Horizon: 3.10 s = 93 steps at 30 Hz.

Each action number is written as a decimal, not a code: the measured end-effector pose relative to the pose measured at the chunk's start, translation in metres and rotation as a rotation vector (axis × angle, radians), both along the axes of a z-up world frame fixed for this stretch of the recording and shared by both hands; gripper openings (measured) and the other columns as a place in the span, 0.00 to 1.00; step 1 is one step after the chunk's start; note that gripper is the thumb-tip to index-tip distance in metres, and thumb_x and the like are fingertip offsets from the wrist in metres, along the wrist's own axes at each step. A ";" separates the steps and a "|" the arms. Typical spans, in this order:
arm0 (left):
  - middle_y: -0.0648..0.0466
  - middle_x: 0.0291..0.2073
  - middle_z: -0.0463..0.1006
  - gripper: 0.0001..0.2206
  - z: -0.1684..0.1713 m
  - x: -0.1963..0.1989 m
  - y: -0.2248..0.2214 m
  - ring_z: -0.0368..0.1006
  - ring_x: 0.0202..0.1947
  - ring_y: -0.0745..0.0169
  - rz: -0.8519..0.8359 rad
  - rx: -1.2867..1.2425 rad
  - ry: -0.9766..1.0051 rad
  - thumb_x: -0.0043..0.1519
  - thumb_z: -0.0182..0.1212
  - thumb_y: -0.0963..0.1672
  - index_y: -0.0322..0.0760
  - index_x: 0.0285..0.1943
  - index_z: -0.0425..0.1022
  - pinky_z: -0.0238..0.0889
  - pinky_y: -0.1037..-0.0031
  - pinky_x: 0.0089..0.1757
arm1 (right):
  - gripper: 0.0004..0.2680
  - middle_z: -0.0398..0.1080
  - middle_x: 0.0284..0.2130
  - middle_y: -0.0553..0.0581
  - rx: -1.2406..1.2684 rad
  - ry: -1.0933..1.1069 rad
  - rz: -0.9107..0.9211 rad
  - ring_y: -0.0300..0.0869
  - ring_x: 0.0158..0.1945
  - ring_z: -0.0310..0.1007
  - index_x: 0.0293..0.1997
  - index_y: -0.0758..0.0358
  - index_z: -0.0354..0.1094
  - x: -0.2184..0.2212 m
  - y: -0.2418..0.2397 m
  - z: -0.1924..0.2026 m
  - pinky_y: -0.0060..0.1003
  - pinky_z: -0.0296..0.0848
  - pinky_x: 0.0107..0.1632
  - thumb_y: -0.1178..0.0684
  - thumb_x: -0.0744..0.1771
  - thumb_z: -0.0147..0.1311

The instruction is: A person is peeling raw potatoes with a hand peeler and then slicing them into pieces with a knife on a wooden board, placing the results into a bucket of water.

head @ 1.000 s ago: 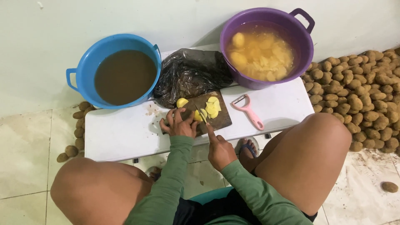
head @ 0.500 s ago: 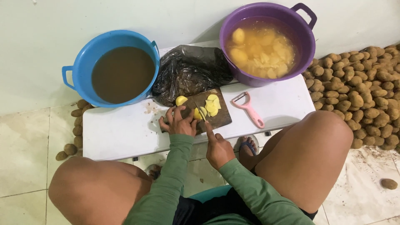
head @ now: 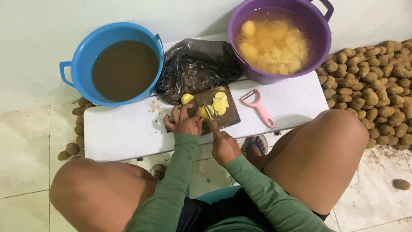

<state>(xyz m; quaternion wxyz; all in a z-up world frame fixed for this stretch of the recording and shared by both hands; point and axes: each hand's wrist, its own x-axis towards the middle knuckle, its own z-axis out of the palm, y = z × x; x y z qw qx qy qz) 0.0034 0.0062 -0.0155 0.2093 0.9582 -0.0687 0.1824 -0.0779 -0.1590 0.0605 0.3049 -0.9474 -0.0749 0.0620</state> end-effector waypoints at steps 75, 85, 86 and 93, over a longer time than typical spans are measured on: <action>0.62 0.57 0.67 0.13 0.025 -0.013 -0.009 0.48 0.68 0.47 0.074 -0.012 0.085 0.65 0.59 0.55 0.62 0.55 0.82 0.31 0.33 0.60 | 0.25 0.76 0.45 0.70 0.081 0.251 -0.102 0.66 0.44 0.79 0.79 0.42 0.43 -0.013 -0.020 0.051 0.62 0.80 0.44 0.56 0.70 0.37; 0.62 0.58 0.65 0.12 0.031 -0.011 -0.010 0.48 0.68 0.47 0.098 -0.024 0.067 0.63 0.62 0.55 0.62 0.52 0.82 0.33 0.34 0.59 | 0.22 0.72 0.53 0.78 0.350 0.137 -0.096 0.69 0.59 0.70 0.77 0.57 0.48 -0.005 -0.023 0.050 0.68 0.76 0.58 0.62 0.70 0.38; 0.62 0.58 0.66 0.12 0.027 -0.011 -0.010 0.49 0.68 0.47 0.099 -0.030 0.060 0.62 0.63 0.55 0.63 0.52 0.83 0.33 0.34 0.59 | 0.23 0.72 0.53 0.78 0.330 0.112 -0.080 0.69 0.59 0.71 0.78 0.57 0.46 -0.006 -0.021 0.048 0.68 0.76 0.58 0.63 0.70 0.38; 0.60 0.61 0.65 0.11 0.033 -0.011 -0.013 0.47 0.70 0.44 0.087 -0.091 0.126 0.65 0.61 0.52 0.59 0.54 0.82 0.34 0.30 0.59 | 0.25 0.75 0.42 0.77 0.214 0.024 -0.028 0.69 0.45 0.78 0.79 0.52 0.42 -0.005 -0.012 0.025 0.68 0.81 0.47 0.61 0.70 0.40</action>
